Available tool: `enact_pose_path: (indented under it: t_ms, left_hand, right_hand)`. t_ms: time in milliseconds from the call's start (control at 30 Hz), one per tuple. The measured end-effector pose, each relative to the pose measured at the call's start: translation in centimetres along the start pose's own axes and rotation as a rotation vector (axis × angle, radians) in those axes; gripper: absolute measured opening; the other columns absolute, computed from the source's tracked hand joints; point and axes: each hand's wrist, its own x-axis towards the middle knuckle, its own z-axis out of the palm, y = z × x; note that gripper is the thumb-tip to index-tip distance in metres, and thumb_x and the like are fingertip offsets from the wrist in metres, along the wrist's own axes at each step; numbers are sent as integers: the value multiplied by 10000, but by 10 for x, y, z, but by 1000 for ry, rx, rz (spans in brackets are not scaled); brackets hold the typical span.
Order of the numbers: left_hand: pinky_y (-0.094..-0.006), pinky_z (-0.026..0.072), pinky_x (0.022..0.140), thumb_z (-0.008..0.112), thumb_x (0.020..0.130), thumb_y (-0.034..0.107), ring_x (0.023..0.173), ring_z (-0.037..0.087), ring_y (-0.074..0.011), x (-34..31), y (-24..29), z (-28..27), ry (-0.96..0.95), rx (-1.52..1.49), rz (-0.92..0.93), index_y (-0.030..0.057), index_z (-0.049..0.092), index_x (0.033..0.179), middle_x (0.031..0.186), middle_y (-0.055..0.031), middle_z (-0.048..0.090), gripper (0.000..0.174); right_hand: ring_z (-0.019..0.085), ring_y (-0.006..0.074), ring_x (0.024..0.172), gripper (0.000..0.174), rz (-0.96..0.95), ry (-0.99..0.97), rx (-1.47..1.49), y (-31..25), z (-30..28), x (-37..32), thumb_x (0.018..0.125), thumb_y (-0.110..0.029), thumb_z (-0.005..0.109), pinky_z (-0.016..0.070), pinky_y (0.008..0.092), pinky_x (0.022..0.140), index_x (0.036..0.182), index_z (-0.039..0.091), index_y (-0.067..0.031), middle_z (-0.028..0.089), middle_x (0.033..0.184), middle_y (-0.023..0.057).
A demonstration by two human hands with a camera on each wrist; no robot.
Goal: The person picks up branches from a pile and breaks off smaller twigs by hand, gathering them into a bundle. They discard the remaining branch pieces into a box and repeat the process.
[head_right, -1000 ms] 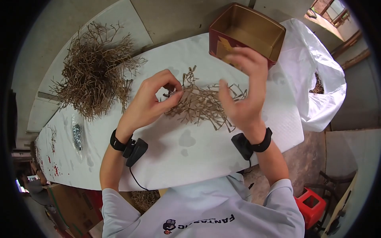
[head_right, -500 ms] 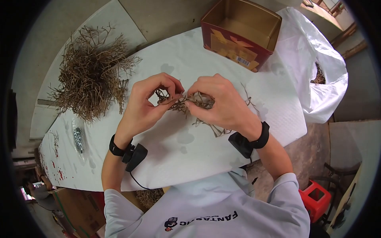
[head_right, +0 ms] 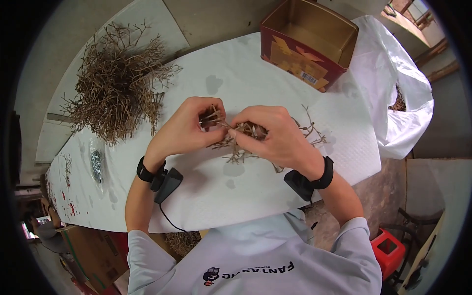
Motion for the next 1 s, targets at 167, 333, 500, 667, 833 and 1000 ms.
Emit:
enact_pose_path:
  t_ms: [167,333,500,667,833,1000]
  left_hand:
    - [-387,437,535,700,852,190,555,588,-329,2,-1,11,132,402,24,-26,595,700,571,-183,566,285]
    - [-412,437,506,721,851,223,510,564,-373,7,-23,19,345,666,123,-18,582,662,535,-176,545,336]
    - [-412,440,499,707,870,189,498,573,-351,9,-50,1,388,613,313,-9,531,603,537,-169,562,376]
    - [-307,354,482,616,1003,222,479,390,-107,-13,-65,-82,841,488,126,11,545,651,501,-52,437,417]
    - [-277,346,542,520,1061,302,585,327,-100,-18,-48,-81,649,190,-34,-6,557,718,603,-7,452,463]
    - [-319,453,785,446,1075,380,825,541,-171,-8,-26,-51,128,118,-8,-17,659,861,993,-98,619,499]
  right_hand:
    - [526,169,524,110,132,-64,-23,-4,8,-5,847,-64,740,398,293,517,909,681,6,629,677,88]
    - [502,148,496,102,255,-149,-78,-11,4,-3,859,-66,730,386,285,502,887,670,12,597,635,77]
    - [499,115,493,101,208,-206,12,-8,0,-9,873,-61,714,380,269,501,880,654,19,558,604,66]
    - [538,62,548,72,341,-194,277,-4,-9,-6,914,-50,683,410,217,524,914,649,13,610,673,28]
    - [592,34,653,59,451,-106,473,3,-8,-6,937,-34,667,458,187,564,964,645,13,665,846,26]
    - [619,58,728,103,433,-58,522,6,-7,-5,899,1,697,494,212,629,982,641,19,673,936,65]
